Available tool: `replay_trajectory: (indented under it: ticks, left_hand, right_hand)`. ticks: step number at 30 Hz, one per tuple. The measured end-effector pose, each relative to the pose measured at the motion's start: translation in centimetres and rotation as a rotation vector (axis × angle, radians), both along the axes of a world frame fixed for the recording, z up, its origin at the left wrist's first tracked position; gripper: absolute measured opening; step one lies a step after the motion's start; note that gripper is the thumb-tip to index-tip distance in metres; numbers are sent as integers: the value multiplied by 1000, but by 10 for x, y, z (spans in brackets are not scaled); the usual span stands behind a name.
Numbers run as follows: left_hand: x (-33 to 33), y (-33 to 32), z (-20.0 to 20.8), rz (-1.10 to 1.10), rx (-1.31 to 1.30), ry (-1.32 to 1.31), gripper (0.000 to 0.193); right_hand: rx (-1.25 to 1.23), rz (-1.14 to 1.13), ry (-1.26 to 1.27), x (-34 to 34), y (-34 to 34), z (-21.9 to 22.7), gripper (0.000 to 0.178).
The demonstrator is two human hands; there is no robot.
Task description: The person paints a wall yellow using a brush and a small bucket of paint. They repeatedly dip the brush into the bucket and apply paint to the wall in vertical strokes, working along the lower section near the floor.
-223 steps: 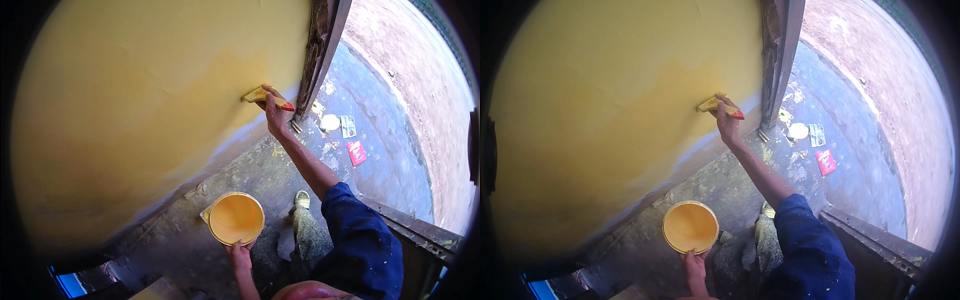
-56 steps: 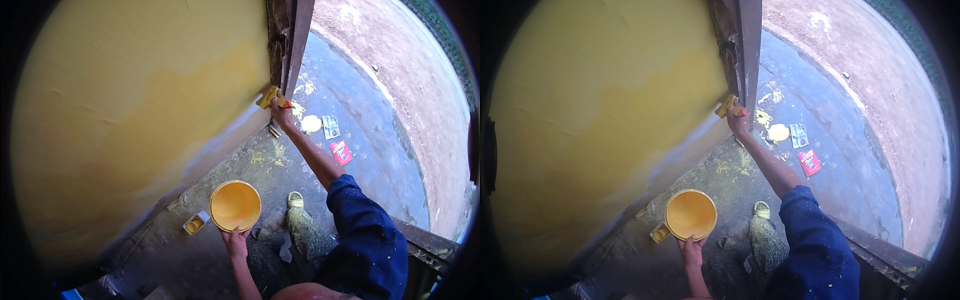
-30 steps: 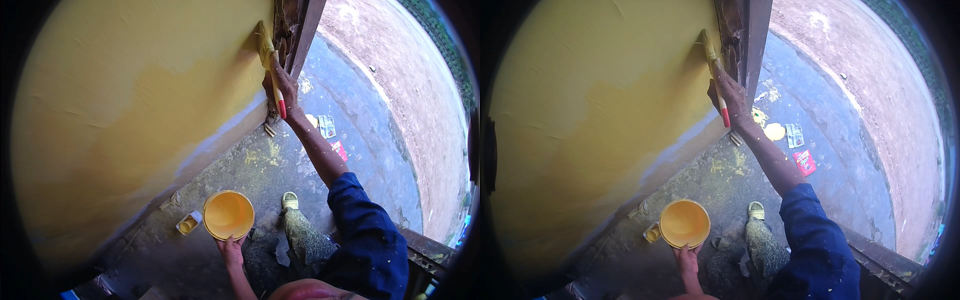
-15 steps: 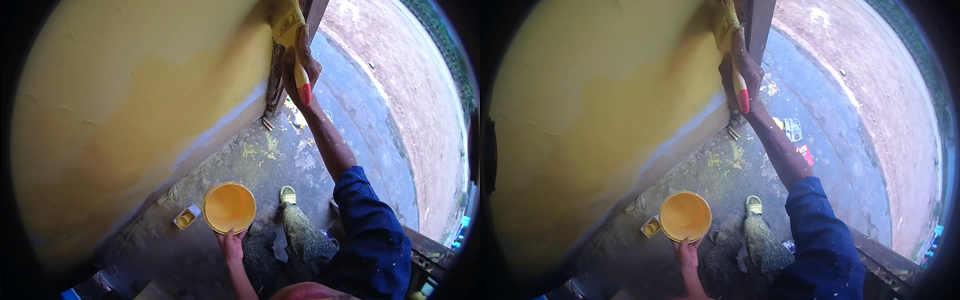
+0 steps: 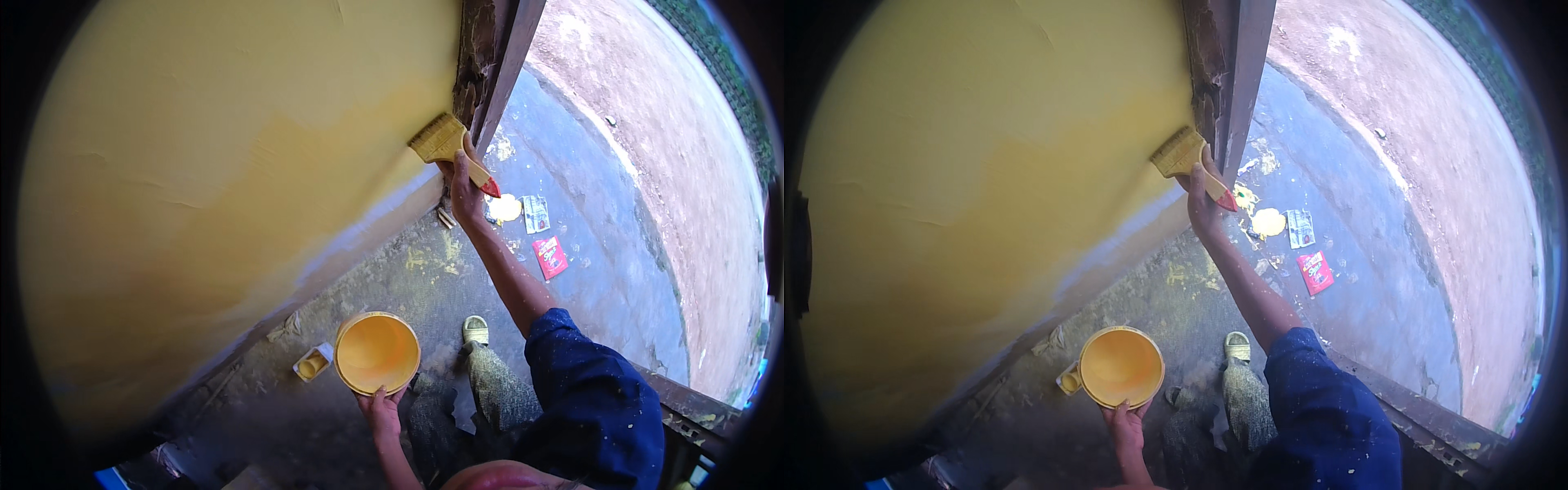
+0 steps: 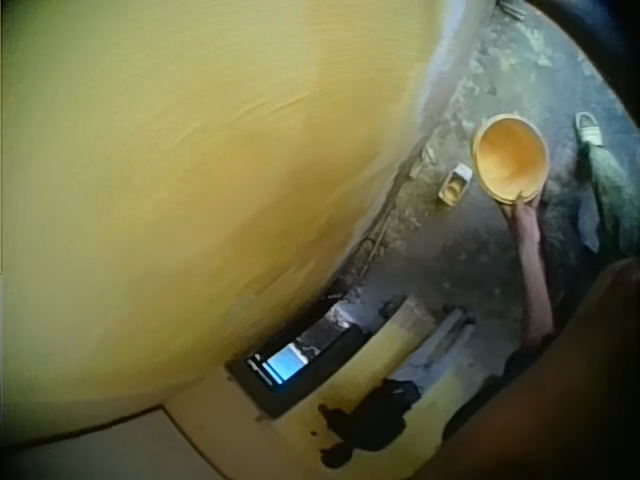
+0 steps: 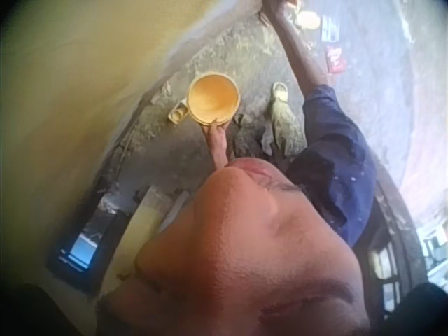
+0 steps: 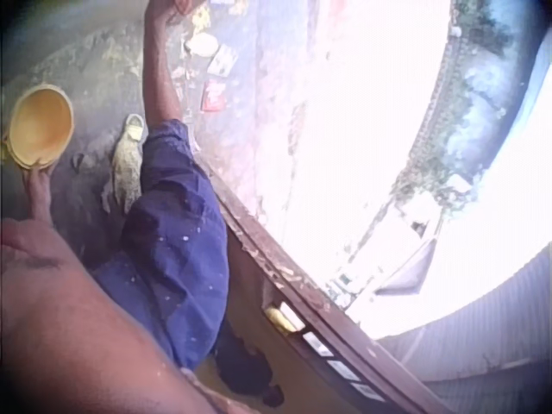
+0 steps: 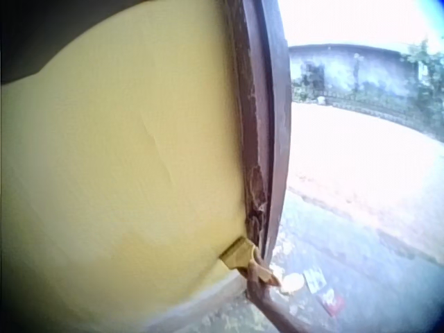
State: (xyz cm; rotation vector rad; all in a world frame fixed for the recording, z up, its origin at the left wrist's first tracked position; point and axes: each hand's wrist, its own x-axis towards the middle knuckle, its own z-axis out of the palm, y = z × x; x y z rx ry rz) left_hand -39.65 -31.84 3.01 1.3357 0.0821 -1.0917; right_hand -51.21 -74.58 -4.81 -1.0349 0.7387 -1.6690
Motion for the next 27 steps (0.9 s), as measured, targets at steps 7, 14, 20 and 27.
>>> replay_trajectory:
  ticks: [7,14,20,27]
  left_hand:
    - [0,12,-17,65,27,-54,66]
    - [1,28,0,62,4,4,75]
    - [-5,17,16,31,11,-13,69]
    - [-19,-2,46,27,-41,-30,66]
  right_hand:
    - [642,-50,-136,13,4,-101,50]
    - [392,113,-109,-22,-24,-28,49]
    - [318,32,-145,-21,-1,-10,46]
    - [393,-9,-85,13,-9,49,52]
